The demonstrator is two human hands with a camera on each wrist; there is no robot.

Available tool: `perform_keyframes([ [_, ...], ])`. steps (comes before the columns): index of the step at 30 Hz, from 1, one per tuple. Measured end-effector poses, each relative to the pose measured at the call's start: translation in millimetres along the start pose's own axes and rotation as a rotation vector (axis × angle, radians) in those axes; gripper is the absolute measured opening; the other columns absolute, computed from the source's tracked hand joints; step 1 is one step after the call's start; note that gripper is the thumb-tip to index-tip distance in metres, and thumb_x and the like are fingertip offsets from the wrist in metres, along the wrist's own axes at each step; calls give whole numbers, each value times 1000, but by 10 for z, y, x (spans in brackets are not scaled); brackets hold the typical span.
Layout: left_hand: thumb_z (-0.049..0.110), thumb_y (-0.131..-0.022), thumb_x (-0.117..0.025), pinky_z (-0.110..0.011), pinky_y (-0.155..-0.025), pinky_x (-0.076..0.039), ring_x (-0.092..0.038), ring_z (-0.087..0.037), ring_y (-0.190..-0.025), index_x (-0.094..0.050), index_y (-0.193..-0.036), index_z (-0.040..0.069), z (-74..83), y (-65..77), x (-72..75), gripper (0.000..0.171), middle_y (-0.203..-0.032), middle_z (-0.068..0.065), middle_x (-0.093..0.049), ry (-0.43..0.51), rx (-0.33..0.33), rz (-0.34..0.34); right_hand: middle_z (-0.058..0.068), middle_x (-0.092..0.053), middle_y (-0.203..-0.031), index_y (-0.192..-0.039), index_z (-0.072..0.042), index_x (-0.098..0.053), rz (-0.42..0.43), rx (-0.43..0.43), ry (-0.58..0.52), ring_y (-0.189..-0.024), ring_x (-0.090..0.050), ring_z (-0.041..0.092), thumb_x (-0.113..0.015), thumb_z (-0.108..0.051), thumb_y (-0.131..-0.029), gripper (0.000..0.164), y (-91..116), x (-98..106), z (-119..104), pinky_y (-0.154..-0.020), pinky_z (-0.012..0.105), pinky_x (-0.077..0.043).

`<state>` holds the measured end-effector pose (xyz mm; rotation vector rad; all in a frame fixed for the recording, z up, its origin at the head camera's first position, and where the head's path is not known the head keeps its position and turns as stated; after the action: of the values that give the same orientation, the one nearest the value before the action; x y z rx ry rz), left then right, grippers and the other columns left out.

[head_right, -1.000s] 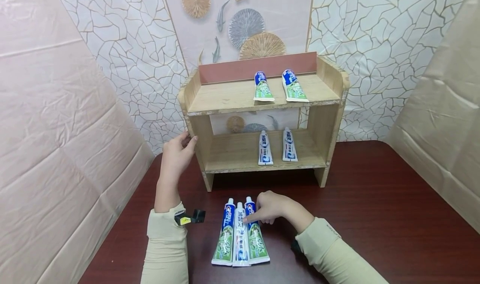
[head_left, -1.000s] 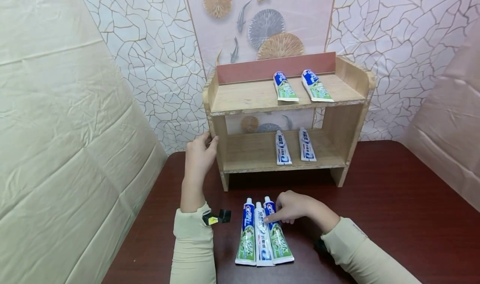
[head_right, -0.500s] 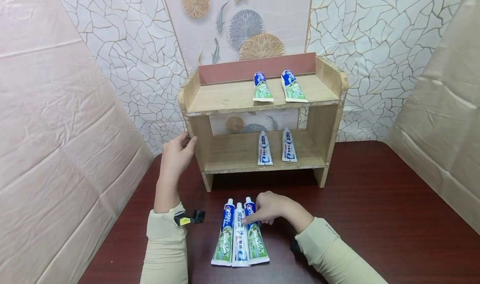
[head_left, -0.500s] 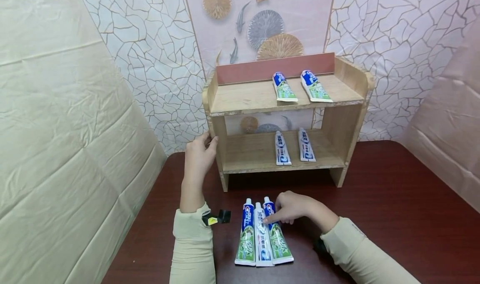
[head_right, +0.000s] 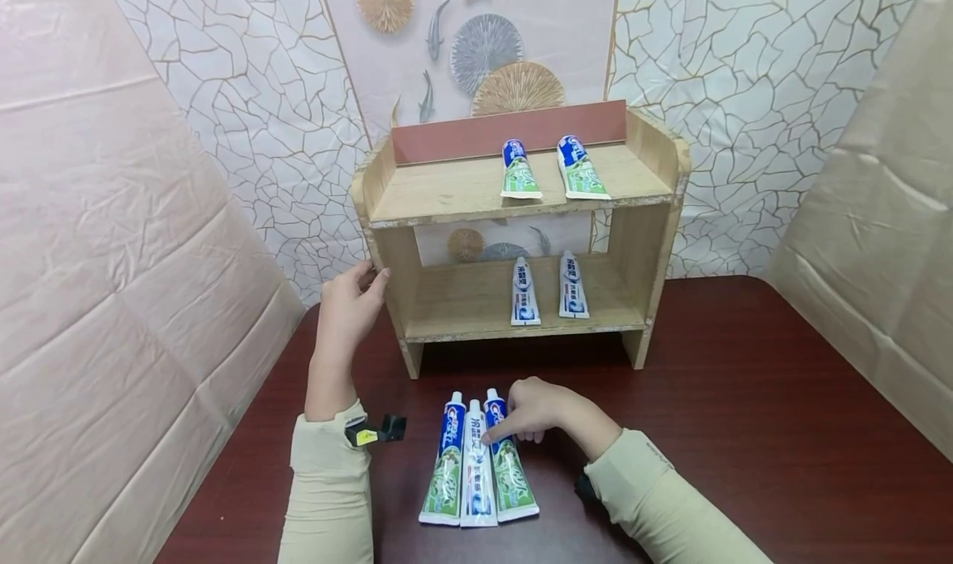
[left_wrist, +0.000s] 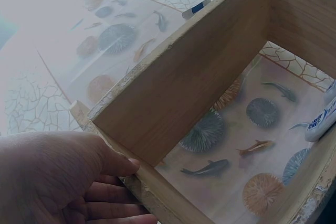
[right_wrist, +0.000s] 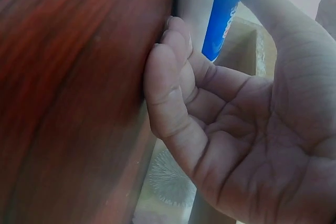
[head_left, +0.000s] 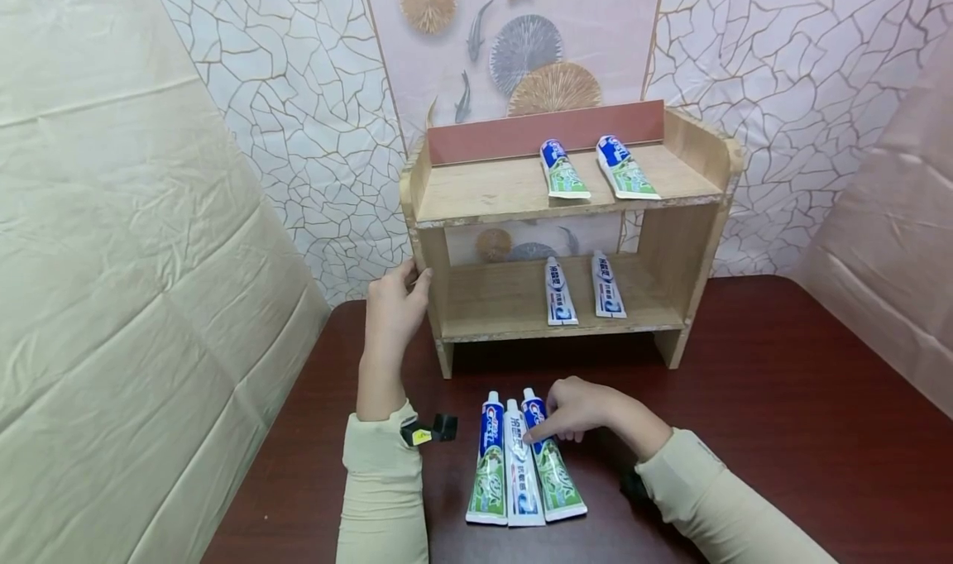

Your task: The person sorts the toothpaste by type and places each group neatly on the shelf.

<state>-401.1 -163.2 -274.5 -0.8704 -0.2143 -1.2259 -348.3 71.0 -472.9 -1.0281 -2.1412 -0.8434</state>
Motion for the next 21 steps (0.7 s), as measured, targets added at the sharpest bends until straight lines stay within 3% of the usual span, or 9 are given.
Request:
perform_keyframes([
  [9, 33, -102, -60, -38, -95, -56, -67, -25, -114, -62, -134, 2, -9, 0, 1, 45, -122, -15, -70, -4, 7, 8, 6, -68, -65, -72, -10, -70, -33, -106, -56, -52, -65, 19, -81, -50, -80, 42, 13, -75, 83, -51, 33, -58],
  [21, 31, -102, -60, -39, -94, -56, -68, -26, -113, -63, -134, 2, -9, -2, -4, 44, -121, -15, -70, 4, 2, 12, 7, -68, -66, -72, -10, -70, -41, -112, -51, -54, -66, 20, -81, -47, -81, 40, 11, -74, 83, -52, 34, -58],
])
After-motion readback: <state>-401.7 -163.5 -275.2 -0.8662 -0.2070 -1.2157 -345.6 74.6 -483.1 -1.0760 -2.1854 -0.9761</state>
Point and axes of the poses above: each hand's wrist, its own y-axis away from the middle knuckle, its own x-axis out of the back of the hand, z = x × y, the point moved 10 cm from there along -y, towards the middle knuckle
